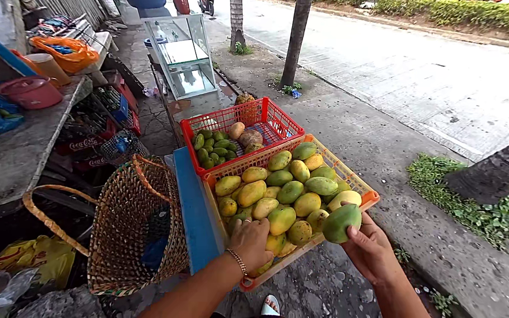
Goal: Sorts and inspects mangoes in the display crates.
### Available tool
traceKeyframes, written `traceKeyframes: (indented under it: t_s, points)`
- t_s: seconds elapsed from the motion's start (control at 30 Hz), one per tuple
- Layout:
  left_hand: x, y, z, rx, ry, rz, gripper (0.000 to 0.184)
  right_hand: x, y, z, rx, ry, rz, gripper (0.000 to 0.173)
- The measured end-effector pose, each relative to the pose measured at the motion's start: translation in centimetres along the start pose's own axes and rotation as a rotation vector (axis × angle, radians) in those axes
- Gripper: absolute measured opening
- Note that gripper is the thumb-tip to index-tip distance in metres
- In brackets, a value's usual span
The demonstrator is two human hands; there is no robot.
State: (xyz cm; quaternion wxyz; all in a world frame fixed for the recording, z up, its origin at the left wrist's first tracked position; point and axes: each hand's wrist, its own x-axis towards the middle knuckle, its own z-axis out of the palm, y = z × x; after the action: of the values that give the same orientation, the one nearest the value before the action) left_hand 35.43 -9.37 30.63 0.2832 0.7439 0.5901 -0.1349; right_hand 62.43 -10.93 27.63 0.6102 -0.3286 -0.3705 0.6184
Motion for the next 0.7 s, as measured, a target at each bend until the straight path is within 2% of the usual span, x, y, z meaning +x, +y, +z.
traceKeyframes:
  t_s: [0.13,0.33,0.4,0.53,0.7]
  points:
    - [0.4,1.3,0.6,0.102,-0.017,-0.041,0.080,-1.1,-0.3,-1.1,-0.021,0.061,-0.015,0.087]
    - [0.2,1.8,1.3,0.173,0.001,-0.065,0.084,-1.7,-1.1,-2.5,0.067,0.137,0.005,0.085]
    - [0.2,1.6,1.6,0.137,0.027,-0.025,0.090,-1.4,-0.9,-2.4,0.084,0.143,0.011,0.084]
    - [0.6,0.7,2.3,0.049,0.049,0.053,0.106,-0.6,-0.2,-1.8,0.112,0.078,0.025,0.081]
    - [0.7,0.5,2.3,-0.013,0.032,0.035,0.110,0.1,0.3,-0.9,0.119,0.025,0.044,0.085]
